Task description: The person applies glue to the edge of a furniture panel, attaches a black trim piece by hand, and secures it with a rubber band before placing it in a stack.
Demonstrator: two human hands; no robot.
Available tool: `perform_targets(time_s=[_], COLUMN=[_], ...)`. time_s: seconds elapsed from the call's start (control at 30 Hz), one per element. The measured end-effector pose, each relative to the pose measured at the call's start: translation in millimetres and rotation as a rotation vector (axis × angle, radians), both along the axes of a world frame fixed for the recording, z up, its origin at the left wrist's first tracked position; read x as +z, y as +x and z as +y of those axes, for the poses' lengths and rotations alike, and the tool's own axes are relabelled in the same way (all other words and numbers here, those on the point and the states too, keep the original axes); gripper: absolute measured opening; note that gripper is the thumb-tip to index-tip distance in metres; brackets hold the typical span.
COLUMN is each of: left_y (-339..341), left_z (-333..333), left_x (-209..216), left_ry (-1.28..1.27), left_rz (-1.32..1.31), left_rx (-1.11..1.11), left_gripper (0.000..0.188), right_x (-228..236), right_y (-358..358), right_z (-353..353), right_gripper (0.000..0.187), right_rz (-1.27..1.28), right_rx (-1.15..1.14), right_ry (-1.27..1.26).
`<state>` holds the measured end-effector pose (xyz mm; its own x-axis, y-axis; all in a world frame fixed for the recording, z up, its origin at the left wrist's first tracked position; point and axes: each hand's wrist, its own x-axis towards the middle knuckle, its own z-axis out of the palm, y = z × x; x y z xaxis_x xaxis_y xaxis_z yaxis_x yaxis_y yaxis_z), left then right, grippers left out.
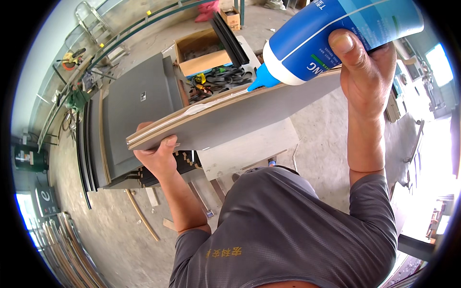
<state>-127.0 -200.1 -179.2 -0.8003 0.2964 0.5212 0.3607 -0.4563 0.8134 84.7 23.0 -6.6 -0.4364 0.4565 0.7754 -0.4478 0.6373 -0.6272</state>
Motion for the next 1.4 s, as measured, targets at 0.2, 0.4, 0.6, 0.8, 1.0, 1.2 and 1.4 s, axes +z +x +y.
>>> perform_targets(time_s=[0.2,0.4,0.6,0.8,1.0,1.2,1.4], left_y=[-2.3,-5.8,-10.3,-8.8,-5.0,-3.8,-4.8], left_z=[-1.9,-1.7,-2.7,-3.0,-2.8,-3.0,-4.7], left_x=[-4.0,-8.5,-13.1,-13.1,-13.2,-12.9,-13.1], left_ry=[-0.023,-0.005,-0.005,0.000,0.010,-0.006,-0.019], left_rz=[0.003,-0.009,0.014,0.052,0.075,0.088,0.105], left_rx=[0.001,-0.012,0.001,0.002,0.040,0.062,0.049], left_gripper=[0.045,0.044,0.044,0.042,0.042,0.048,0.053], right_x=[-2.4,-4.0,-1.9,8.0,10.5,4.6,-3.9], right_y=[9.8,19.2,28.5,32.1,31.3,36.7,41.3], right_z=[10.8,23.1,33.1,20.4,16.4,31.7,39.3], right_gripper=[0.078,0.079,0.084,0.086,0.088,0.083,0.080], right_rz=[0.005,0.014,0.025,-0.093,-0.118,-0.032,-0.021], right_rx=[-0.024,-0.077,-0.029,-0.214,-0.211,-0.018,-0.025], right_ry=[-0.001,0.010,0.009,-0.026,-0.080,-0.204,-0.075])
